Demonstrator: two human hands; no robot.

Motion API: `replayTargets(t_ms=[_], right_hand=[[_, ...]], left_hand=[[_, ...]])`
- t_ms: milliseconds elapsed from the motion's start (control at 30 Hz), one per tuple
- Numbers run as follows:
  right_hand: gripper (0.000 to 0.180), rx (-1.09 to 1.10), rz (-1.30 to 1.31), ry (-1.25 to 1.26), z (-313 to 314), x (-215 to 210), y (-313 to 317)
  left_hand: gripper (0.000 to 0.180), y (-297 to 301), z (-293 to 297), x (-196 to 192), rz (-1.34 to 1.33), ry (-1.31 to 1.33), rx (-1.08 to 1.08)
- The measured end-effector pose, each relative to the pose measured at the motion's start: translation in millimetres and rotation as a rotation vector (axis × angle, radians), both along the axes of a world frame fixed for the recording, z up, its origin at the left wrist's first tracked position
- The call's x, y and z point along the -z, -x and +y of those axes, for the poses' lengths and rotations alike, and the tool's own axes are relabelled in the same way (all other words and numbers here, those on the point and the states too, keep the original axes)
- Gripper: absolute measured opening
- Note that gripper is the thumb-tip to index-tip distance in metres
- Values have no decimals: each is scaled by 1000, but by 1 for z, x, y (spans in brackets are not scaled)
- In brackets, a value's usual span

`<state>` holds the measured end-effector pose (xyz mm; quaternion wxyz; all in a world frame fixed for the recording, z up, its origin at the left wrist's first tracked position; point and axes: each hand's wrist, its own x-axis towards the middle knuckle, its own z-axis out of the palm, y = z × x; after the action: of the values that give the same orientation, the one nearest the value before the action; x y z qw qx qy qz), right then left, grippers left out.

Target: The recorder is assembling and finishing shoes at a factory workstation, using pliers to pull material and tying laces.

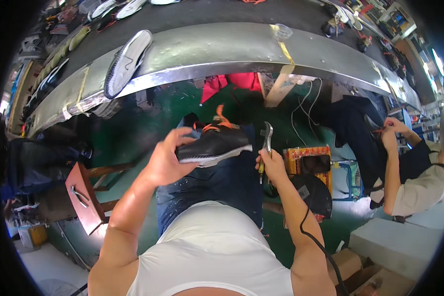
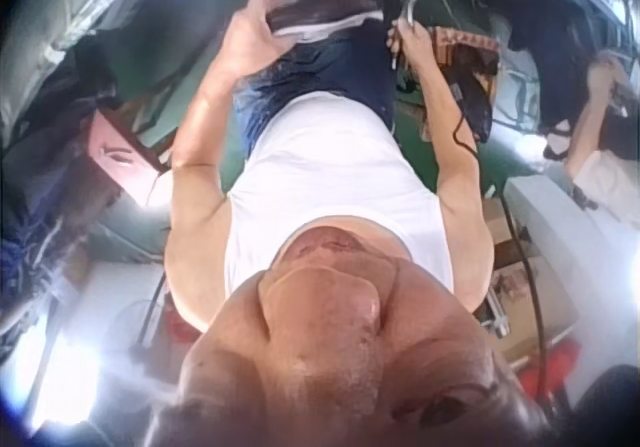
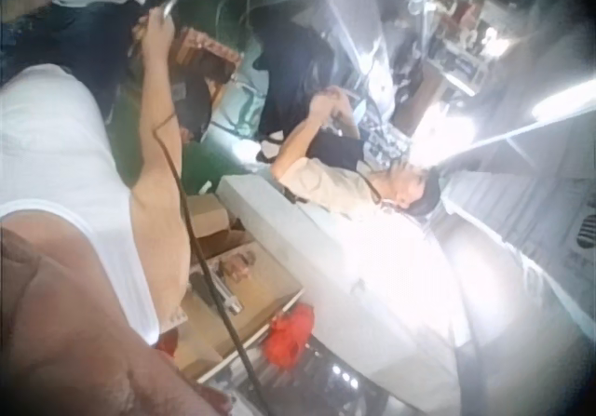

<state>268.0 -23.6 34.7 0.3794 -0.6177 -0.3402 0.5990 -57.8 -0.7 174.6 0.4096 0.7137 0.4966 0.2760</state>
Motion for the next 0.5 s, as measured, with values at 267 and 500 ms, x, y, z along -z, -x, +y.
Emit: replayTargets(t_ms=[267,500], right_hand=[[40,-181,95,-86,-23,-15,8],[16,-548,-355,-136,-22,-59,25]], left_hand=[[53,-49,62,17,-83,389,-88],[47,-21,-23,119,-208,293,-188]])
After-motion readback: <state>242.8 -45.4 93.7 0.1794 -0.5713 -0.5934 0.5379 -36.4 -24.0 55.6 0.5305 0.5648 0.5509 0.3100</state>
